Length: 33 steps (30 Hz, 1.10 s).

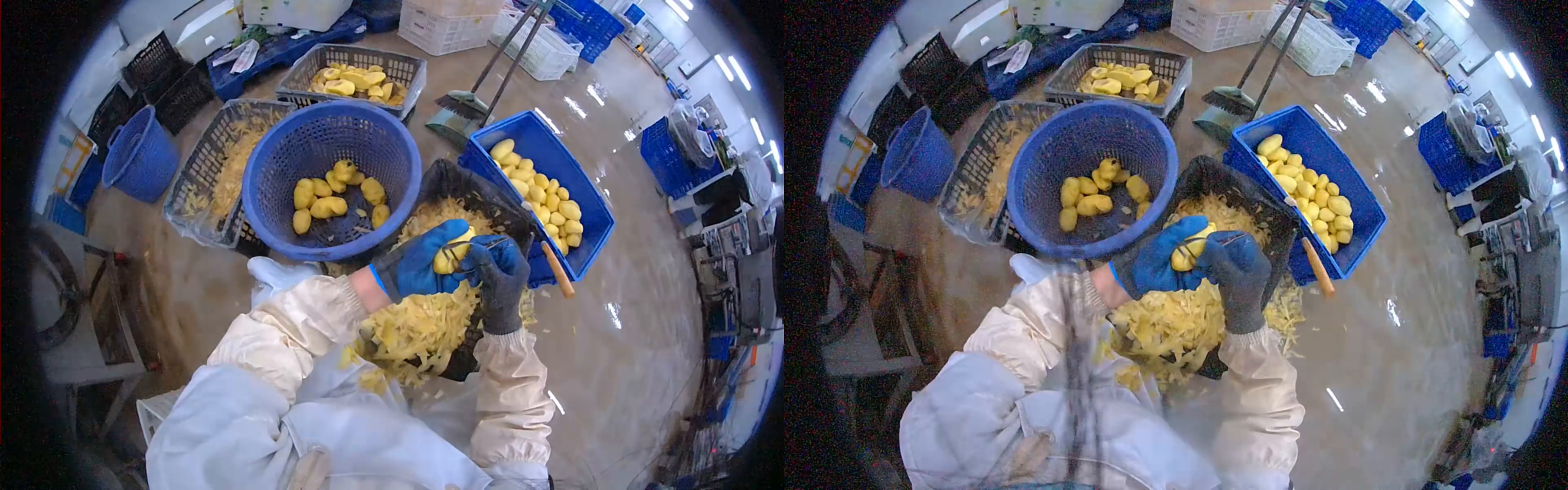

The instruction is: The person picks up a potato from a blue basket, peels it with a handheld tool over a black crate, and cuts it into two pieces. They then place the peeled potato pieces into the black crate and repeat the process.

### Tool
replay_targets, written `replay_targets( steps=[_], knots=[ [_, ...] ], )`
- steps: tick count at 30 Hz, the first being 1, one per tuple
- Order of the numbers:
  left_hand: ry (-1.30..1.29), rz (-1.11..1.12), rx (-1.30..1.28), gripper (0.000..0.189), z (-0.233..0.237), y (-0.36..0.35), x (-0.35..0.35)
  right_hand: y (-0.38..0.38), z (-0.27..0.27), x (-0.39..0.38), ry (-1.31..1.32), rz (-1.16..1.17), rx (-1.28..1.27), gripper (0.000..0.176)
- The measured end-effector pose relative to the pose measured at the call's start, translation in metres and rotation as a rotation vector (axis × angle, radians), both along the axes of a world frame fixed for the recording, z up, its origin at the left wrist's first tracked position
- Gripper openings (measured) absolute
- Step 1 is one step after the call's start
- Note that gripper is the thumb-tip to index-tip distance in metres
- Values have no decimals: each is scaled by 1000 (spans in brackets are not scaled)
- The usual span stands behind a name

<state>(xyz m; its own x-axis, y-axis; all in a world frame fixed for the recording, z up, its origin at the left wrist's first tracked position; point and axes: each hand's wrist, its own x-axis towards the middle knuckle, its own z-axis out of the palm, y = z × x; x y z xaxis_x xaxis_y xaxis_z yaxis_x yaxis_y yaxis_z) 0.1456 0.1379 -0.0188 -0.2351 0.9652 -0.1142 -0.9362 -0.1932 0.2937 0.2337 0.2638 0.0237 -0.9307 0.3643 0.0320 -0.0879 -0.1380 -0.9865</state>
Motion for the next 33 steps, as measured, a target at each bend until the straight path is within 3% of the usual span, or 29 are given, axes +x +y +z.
replay_targets(
  steps=[4, 5, 7, 10, 12, 13, 14, 16, 20, 21, 23, 25, 26, 27, 28, 29, 31, 33],
  knots=[
    [83, 92, -109, 40, 12, 1, 6, 2, -4, -6, -7, -58, 25, 10],
    [82, 92, -108, 40, 10, -1, 6, 14, -21, -11, 104, -161, 7, 11],
    [-15, -21, -51, 43, 3, -8, 8, 47, -24, -11, 208, -261, -9, 12],
    [-61, 36, 8, 48, 2, -8, 1, 77, -10, -10, 202, -380, 240, 10],
    [-127, 128, -70, 48, 13, -11, -5, 44, -10, -7, 188, -294, 168, 7],
    [-115, 148, -56, 48, 7, -11, -9, 22, 0, 1, 56, -192, -18, 8],
    [-106, 170, -40, 47, 3, -11, -10, 4, 0, 3, 57, -190, -18, 8],
    [-161, 198, -100, 46, 5, -7, -2, -17, -2, 6, 48, 73, 174, 11],
    [-200, 11, 49, 43, -19, -6, -2, 28, -12, -11, 95, -176, 228, 11],
    [-203, -2, 82, 43, -18, -6, -2, 59, -19, -19, 304, -350, 810, 11],
    [-235, 77, 40, 44, -15, -5, -6, 67, -17, -19, 517, -524, 1395, 11],
    [-240, 157, -11, 44, -10, -5, -9, 27, 0, -5, 118, -239, -5, 12],
    [-248, 234, -66, 44, -8, -5, -10, 9, 2, 0, 121, -240, -7, 12],
    [-212, 277, -78, 44, -6, -5, -7, -7, 4, 5, 10, -76, 86, 9],
    [-214, 276, -81, 44, -9, -5, -6, -14, 3, 8, -104, 88, 176, 6],
    [-146, 228, -79, 45, -14, -5, -5, -8, -6, 3, -108, 86, 172, 6],
    [-8, 134, -69, 46, -21, -5, -1, 18, -27, -13, 256, -292, 361, 10],
    [-27, 147, -100, 46, -13, -5, 0, 39, -14, -13, 229, -348, 213, 10]
  ],
)
